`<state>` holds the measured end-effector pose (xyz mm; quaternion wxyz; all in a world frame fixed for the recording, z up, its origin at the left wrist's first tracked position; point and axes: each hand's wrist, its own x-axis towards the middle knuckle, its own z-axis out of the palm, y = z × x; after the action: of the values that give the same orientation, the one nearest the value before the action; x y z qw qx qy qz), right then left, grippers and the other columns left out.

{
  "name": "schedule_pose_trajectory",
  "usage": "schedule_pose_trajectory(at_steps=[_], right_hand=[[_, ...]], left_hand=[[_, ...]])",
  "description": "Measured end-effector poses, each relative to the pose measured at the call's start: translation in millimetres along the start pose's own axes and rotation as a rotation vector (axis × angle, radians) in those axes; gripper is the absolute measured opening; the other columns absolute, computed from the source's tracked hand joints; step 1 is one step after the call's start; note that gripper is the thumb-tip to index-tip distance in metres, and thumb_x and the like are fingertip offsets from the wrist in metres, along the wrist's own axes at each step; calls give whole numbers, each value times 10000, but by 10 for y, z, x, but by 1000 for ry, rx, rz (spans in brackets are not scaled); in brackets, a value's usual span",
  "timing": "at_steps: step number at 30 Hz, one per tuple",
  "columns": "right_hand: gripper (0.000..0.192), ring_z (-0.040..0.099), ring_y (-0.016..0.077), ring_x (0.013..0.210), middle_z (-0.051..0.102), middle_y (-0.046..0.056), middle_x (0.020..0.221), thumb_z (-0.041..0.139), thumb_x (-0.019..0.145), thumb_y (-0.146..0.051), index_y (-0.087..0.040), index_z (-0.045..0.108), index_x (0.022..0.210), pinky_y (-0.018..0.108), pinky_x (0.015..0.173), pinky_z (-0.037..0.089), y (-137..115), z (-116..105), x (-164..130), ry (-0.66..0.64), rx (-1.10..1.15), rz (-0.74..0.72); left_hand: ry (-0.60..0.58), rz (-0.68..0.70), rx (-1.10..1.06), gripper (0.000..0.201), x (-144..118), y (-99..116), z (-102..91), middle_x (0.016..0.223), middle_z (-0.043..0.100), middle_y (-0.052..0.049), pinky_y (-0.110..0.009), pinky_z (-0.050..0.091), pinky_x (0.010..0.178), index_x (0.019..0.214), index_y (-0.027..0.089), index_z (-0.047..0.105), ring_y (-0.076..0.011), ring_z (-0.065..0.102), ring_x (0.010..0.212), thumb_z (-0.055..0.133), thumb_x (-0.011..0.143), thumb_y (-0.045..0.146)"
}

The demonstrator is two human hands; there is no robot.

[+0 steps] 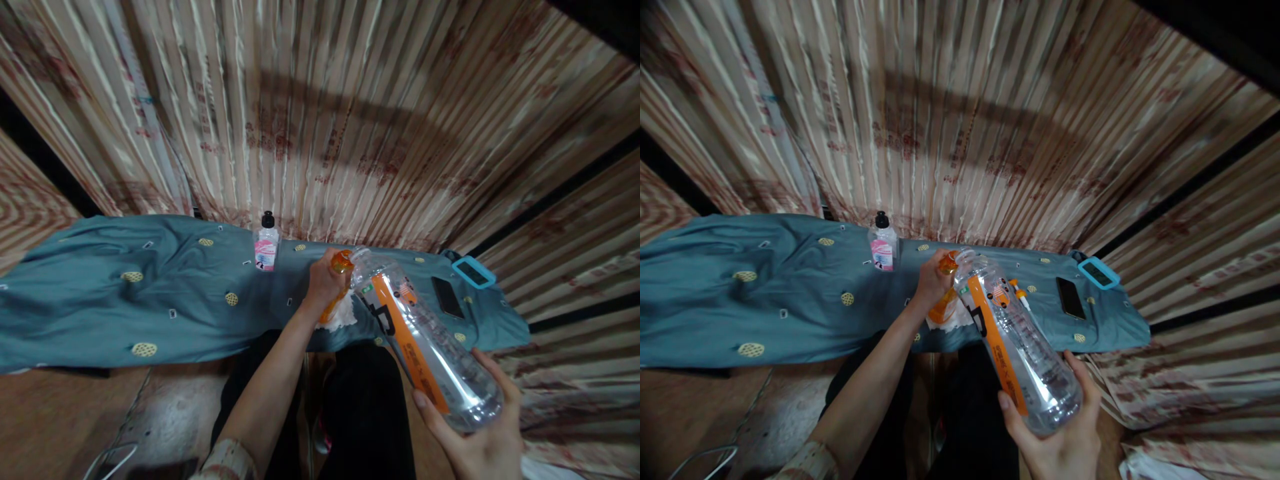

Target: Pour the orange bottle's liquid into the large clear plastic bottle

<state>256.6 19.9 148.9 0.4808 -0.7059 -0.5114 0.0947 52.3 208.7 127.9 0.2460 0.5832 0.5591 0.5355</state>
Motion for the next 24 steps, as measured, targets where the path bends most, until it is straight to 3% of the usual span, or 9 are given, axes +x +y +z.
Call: schedule_pose_trajectory(at_steps=[10,18,24], right_hand=[[1131,557,356,1114,534,155,1294,827,434,-626,-213,410,1401,623,1009,387,-39,29,3,29,11,8],[1104,539,352,1165,530,158,1290,778,499,-674,-179,405,1413,586,1042,375,-202,60,-50,24,2,45],[1091,568,325,1106,543,163,1283,805,482,-635,-182,415,1394,562,1011,411,-81,84,-35,9,58,64]], left_hand=[[9,6,-6,191,3,-6,5,833,737,-16,-260,491,709,901,204,621,-196,701,800,723,740,195],[17,-2,-2,192,7,-5,11,832,742,-18,-252,476,697,894,197,631,-185,697,771,732,732,207],[14,10,-27,186,11,-33,19,806,730,2,-247,480,695,886,206,620,-177,684,762,729,740,245]])
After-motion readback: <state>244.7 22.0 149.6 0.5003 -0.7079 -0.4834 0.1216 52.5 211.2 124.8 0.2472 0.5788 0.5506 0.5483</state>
